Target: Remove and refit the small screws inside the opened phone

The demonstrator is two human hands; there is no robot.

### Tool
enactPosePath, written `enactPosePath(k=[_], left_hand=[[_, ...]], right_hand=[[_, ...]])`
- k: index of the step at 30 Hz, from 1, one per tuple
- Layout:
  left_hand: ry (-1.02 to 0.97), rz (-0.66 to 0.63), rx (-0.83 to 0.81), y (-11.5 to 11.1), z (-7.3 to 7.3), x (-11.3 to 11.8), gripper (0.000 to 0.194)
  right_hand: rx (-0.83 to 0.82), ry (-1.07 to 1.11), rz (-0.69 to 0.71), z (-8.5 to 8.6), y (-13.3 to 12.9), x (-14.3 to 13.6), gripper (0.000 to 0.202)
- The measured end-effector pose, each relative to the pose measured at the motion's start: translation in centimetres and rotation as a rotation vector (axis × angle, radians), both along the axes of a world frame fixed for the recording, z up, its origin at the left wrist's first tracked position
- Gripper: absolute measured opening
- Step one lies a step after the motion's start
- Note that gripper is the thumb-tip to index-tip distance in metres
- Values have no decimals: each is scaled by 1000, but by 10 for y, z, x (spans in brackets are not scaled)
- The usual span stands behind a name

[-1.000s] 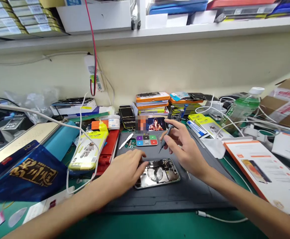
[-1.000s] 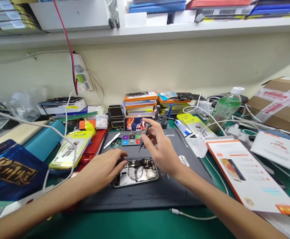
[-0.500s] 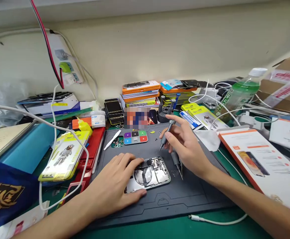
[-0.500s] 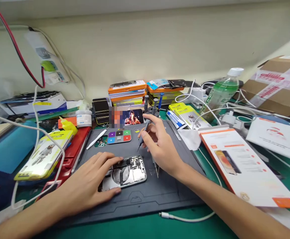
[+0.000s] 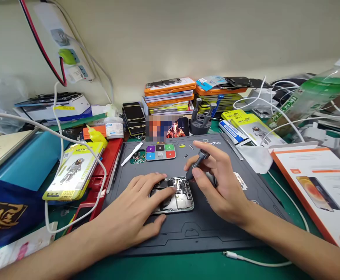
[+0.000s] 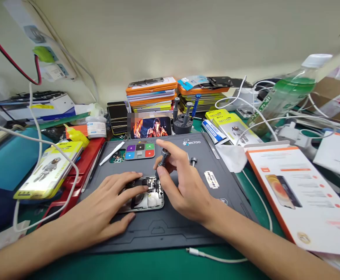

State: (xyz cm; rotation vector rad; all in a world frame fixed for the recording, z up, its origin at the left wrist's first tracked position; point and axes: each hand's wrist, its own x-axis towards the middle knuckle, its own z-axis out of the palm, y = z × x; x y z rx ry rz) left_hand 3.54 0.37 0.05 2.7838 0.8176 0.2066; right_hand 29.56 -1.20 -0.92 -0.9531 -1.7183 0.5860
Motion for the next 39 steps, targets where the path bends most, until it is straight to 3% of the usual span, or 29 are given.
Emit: enactPosePath(k=[4, 11, 18, 25, 31, 39], left_hand=[[17, -6, -15, -1, 6, 0, 37], [-46, 36, 15, -1, 1, 0, 35], [-32, 9, 63, 2, -1, -3, 37], [-37, -29, 108, 5, 3, -3, 41], [22, -48, 117, 4, 2, -6, 46], [-50, -7, 78, 1, 0, -9, 44]], right_hand=[[24, 7, -4, -2, -1, 1, 56], [62, -3, -44, -3, 0, 1, 55], [111, -33, -25, -3, 0, 0, 63], [69, 37, -95, -4, 0, -3, 64], [18, -13, -68, -3, 2, -3, 62], [54, -44, -69, -6, 4, -4, 62]])
